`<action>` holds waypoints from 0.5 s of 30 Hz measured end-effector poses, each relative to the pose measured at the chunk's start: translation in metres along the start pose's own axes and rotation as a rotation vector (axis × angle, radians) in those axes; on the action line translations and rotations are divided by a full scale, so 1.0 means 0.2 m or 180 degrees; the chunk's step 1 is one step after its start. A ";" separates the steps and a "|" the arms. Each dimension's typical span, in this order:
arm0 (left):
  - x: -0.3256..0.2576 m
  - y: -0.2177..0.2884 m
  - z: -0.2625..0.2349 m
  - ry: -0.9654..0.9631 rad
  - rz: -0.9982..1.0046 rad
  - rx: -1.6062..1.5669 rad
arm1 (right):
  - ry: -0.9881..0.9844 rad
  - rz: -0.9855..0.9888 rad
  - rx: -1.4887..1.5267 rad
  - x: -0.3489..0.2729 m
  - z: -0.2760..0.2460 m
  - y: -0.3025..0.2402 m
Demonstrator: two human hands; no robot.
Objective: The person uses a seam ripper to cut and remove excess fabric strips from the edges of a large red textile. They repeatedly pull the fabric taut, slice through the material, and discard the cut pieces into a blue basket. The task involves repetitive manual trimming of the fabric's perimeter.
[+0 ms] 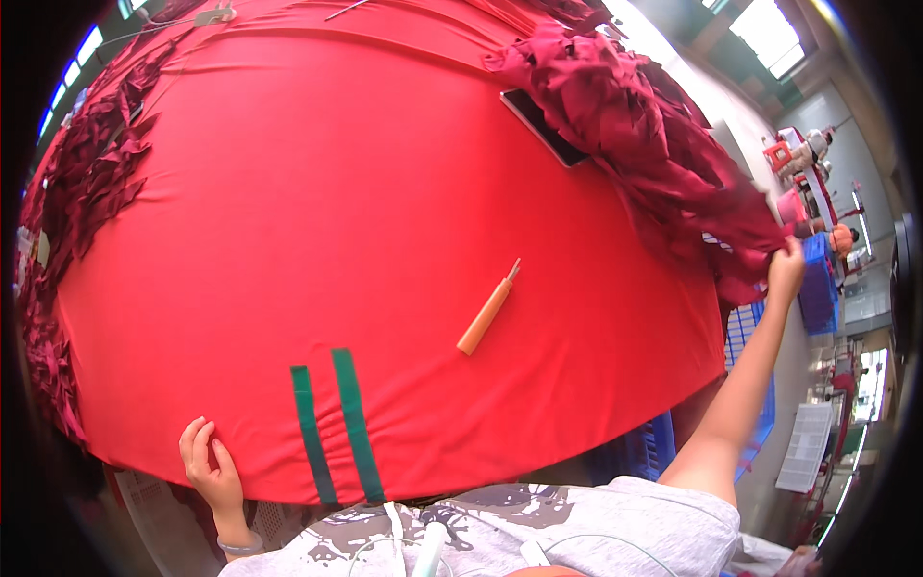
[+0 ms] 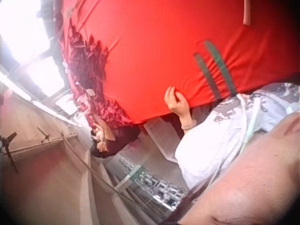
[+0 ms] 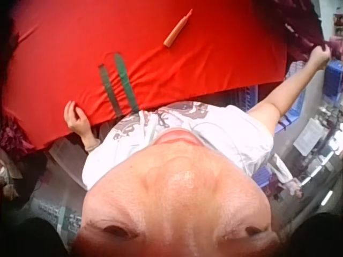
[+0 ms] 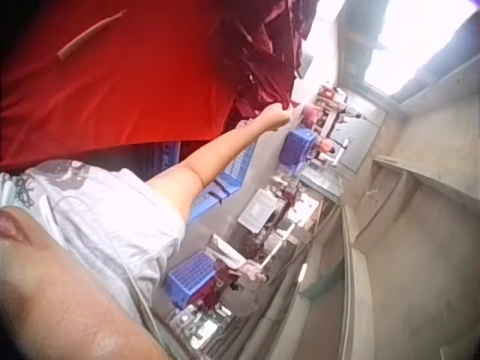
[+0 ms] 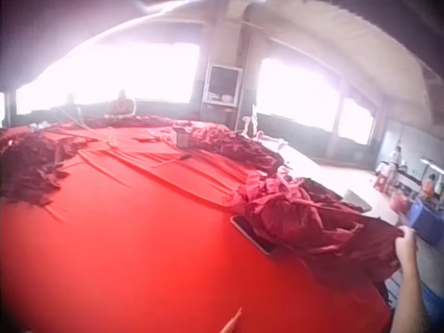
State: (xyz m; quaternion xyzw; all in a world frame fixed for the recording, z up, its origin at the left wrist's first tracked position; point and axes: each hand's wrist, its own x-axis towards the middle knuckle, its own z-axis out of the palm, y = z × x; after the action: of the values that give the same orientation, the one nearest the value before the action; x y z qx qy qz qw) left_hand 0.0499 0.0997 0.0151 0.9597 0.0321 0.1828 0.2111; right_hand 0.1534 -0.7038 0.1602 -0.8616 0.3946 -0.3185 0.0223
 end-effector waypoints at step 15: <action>-0.04 0.00 -0.03 0.0050 -0.0023 -0.0093 | -0.1581 -0.1973 -0.0138 -0.24 0.74 -1.33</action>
State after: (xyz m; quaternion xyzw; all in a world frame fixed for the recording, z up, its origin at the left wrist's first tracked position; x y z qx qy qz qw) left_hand 0.0412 0.1007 0.0176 0.9549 0.0346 0.1900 0.2255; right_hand 0.3914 -0.5200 0.0933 -0.9909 0.1051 -0.0837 0.0017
